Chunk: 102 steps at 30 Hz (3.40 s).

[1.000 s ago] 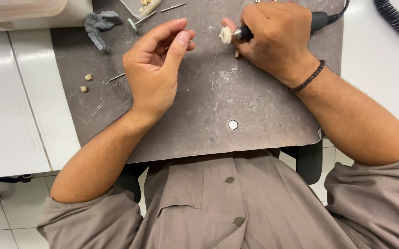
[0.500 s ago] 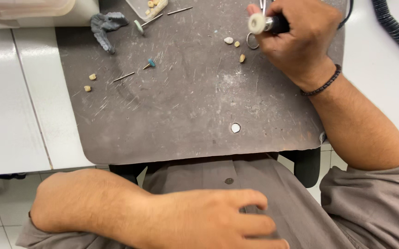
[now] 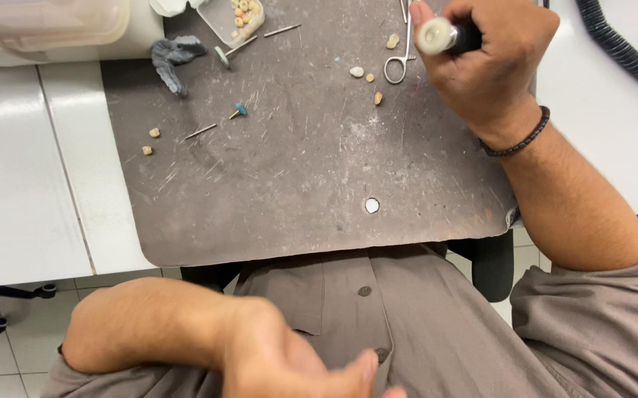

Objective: The person uses a rotary handpiece with different attachments to grind and polish small dental crowns at a workbench. They hold each crown in one hand while working its surfaces with a grinding bur, a blue abrasive disc, and a white felt polishing wheel, setting finished pieces aside and picking up new ones.

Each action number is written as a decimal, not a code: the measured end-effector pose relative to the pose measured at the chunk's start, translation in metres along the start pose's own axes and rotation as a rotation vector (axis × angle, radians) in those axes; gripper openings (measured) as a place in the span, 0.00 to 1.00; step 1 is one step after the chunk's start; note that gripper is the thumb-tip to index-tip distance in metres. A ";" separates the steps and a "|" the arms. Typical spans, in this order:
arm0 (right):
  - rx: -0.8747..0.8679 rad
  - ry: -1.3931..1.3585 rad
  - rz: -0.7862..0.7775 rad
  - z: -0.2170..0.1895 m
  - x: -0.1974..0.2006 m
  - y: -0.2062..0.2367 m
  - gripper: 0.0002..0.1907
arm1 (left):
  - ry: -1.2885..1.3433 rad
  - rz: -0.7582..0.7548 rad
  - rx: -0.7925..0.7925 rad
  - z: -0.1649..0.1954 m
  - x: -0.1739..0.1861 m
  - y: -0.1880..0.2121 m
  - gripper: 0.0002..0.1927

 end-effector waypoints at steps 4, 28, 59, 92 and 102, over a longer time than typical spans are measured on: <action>-0.001 -0.033 -0.012 0.000 0.003 -0.001 0.12 | 0.647 -0.200 0.580 -0.048 -0.051 0.038 0.14; 0.087 -0.256 -0.319 -0.027 0.018 -0.005 0.06 | 0.614 -0.010 1.087 -0.059 -0.098 0.103 0.13; 0.156 -0.108 -0.415 -0.041 0.018 -0.016 0.33 | 0.723 0.007 0.987 -0.055 -0.088 0.109 0.15; 0.414 -0.386 -0.340 -0.048 0.008 -0.005 0.18 | 1.134 0.163 1.194 -0.058 -0.090 0.113 0.14; 0.440 -0.417 -0.353 -0.048 0.011 -0.007 0.17 | 1.390 0.183 1.365 -0.053 -0.096 0.115 0.15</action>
Point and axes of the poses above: each hand's wrist, its own y-axis away from the middle knuckle, its own x-axis out of the back of the hand, z = x × y, the point moved 1 cm from there along -y, towards the middle knuckle, and after that the axes turned 13 degrees about -z, right-handed, at the moved point
